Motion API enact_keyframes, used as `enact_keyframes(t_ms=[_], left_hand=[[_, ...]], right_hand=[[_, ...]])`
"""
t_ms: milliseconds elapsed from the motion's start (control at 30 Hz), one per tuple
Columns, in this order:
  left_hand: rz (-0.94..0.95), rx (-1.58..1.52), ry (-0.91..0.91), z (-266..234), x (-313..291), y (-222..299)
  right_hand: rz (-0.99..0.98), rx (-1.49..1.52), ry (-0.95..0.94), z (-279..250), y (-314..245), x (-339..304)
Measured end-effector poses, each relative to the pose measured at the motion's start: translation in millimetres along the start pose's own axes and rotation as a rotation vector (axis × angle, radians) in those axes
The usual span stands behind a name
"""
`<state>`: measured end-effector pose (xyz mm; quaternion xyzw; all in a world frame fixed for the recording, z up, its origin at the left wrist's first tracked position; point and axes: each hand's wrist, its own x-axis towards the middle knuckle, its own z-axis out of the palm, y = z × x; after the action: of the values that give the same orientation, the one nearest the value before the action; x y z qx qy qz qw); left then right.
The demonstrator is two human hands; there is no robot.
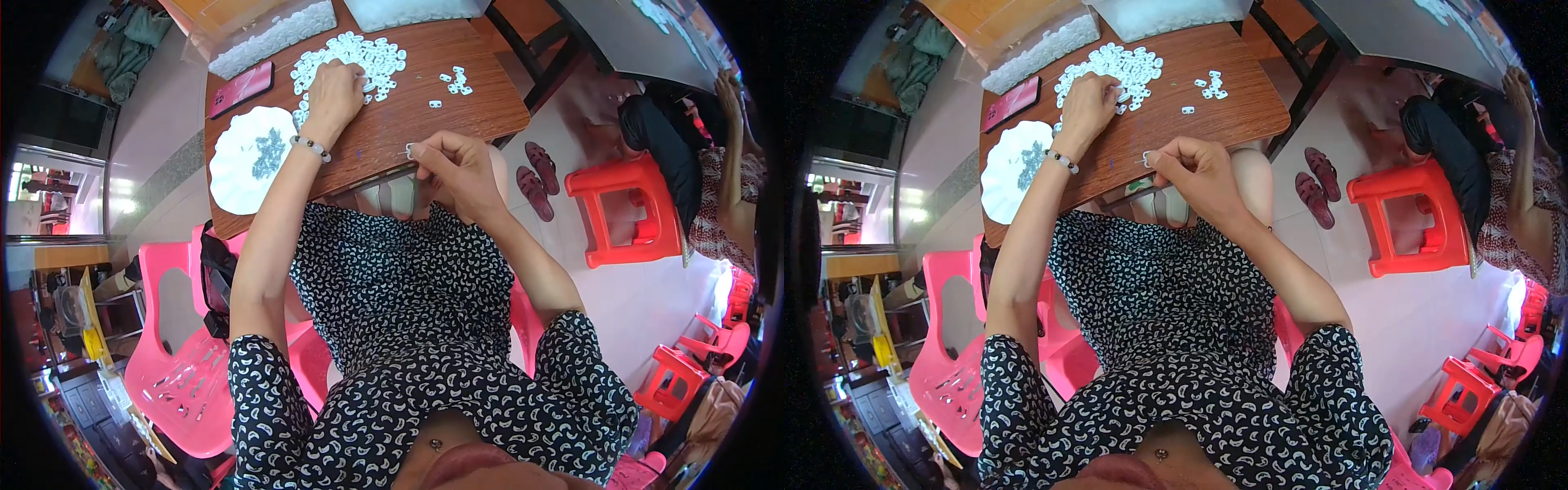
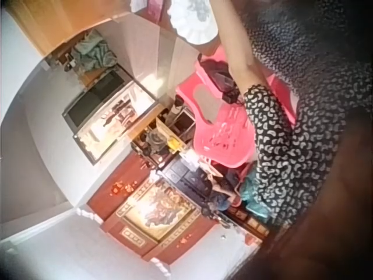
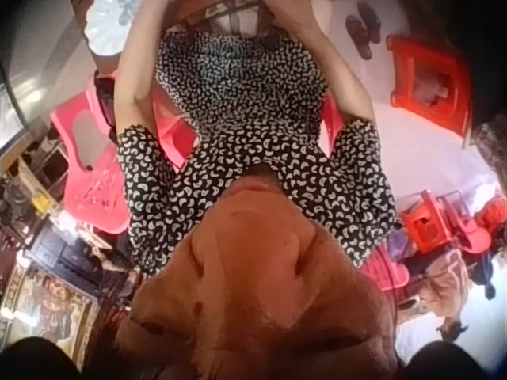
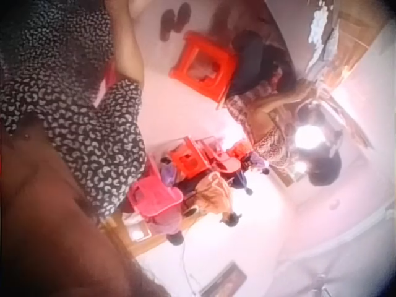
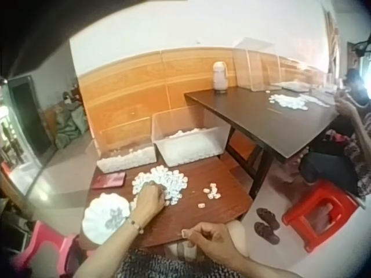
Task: The recorder is assembling small white plastic components by manually inserting metal pins into them.
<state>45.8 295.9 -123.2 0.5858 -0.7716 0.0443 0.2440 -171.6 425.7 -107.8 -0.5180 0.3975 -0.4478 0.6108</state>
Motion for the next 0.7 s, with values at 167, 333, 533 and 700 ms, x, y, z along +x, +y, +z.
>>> enact_keyframes(t_ms=[167,333,533,700], left_hand=[[-0.143,-0.182,0.005,-5,-3,-2],[-0.585,-1.082,-0.063,-26,-24,10],[-0.858,-1.549,-0.213,-57,-63,32],[-0.902,-1.739,-0.255,-70,-84,42]], right_hand=[[-0.017,0.033,0.034,1,1,1],[-0.04,0.053,0.03,-1,-1,1],[-0.087,0.11,0.046,-2,-4,1],[-0.068,0.193,0.031,-1,-4,1]])
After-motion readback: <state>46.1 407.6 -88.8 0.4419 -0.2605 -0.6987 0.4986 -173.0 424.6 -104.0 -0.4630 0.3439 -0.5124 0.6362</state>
